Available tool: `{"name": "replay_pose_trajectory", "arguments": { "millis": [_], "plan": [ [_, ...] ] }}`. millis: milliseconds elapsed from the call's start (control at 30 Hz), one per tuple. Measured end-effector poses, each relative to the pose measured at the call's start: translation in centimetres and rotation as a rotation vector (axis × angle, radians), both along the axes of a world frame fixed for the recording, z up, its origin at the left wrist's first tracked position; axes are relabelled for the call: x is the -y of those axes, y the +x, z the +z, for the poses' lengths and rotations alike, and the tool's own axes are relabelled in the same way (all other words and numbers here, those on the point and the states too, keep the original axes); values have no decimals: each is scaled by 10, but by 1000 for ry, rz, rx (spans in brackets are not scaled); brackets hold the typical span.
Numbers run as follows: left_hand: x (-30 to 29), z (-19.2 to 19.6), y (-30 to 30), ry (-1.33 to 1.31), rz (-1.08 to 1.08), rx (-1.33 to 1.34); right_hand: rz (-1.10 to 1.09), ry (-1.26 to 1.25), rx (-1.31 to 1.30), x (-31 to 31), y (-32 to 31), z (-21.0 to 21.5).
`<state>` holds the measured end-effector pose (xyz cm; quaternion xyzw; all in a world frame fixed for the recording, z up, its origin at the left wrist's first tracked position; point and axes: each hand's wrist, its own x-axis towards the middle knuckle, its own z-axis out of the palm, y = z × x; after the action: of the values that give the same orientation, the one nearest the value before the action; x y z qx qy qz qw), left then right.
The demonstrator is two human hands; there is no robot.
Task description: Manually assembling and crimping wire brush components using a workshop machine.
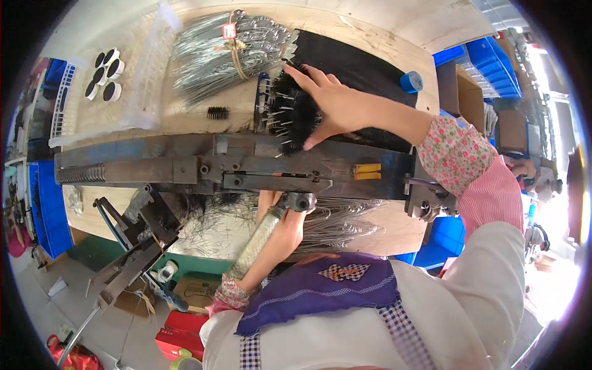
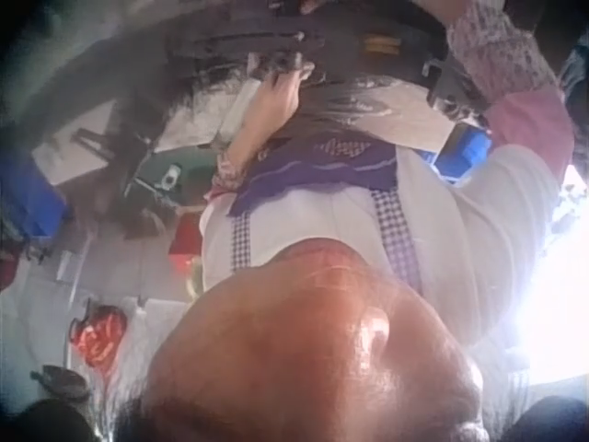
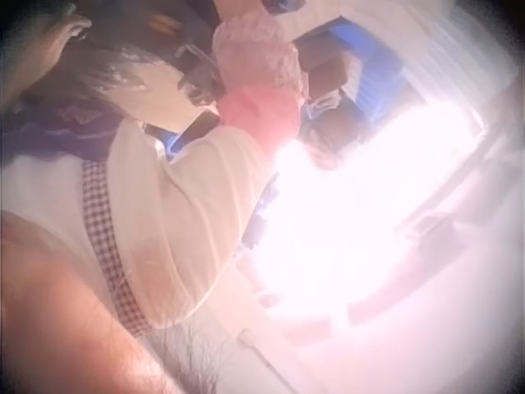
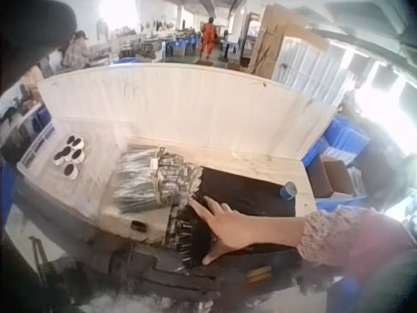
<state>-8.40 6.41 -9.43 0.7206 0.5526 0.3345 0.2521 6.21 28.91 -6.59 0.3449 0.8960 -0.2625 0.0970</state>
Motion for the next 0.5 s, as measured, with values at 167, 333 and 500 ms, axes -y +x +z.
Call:
{"name": "replay_pose_trajectory", "arguments": {
  "millis": [167, 333, 500],
  "plan": [
    [18, -32, -10, -173, -5, 267, 54, 21, -321, 17, 2, -18],
    [17, -15, -20, -102, -38, 99, 79, -109, -453, 20, 1, -26],
    [20, -15, -22, -7, 8, 97, 0, -299, -443, 16, 1, -29]
  ]
}}
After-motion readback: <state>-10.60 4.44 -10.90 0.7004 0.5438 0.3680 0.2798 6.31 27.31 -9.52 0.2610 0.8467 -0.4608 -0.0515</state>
